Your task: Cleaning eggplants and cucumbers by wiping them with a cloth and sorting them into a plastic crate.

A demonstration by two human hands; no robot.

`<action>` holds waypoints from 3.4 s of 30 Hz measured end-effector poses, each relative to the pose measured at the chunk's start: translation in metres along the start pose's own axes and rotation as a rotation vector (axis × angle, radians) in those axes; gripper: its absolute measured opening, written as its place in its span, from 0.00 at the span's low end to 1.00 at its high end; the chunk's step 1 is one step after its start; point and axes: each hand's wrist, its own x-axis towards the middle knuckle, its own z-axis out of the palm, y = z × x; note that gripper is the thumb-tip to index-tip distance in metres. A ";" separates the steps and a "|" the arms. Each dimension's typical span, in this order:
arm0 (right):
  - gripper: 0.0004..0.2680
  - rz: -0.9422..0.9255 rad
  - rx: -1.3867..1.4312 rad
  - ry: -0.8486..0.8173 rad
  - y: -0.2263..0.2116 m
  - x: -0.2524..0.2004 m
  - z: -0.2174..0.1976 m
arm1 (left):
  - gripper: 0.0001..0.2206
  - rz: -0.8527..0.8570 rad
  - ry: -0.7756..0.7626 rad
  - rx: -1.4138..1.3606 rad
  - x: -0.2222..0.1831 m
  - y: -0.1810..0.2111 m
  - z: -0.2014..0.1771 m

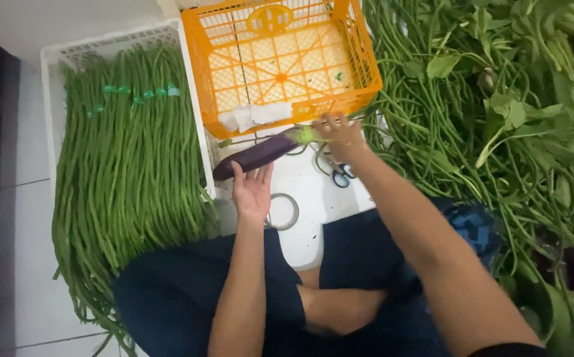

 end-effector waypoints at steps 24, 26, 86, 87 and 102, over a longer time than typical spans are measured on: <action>0.50 0.475 0.121 -0.865 0.193 -0.030 -0.139 | 0.26 0.019 -0.010 -0.077 -0.007 -0.005 0.021; 0.41 0.369 0.150 -1.065 0.156 -0.006 -0.151 | 0.24 0.015 0.015 -0.035 0.006 -0.007 0.004; 0.25 0.536 0.336 -0.766 0.126 -0.028 -0.181 | 0.27 -0.060 0.289 0.029 0.033 -0.021 0.013; 0.23 0.405 0.274 -0.731 0.115 -0.026 -0.182 | 0.26 -0.069 0.341 0.021 0.040 -0.022 0.012; 0.18 0.495 0.414 -0.768 0.153 -0.068 -0.200 | 0.21 -0.120 0.083 0.773 0.002 0.003 0.023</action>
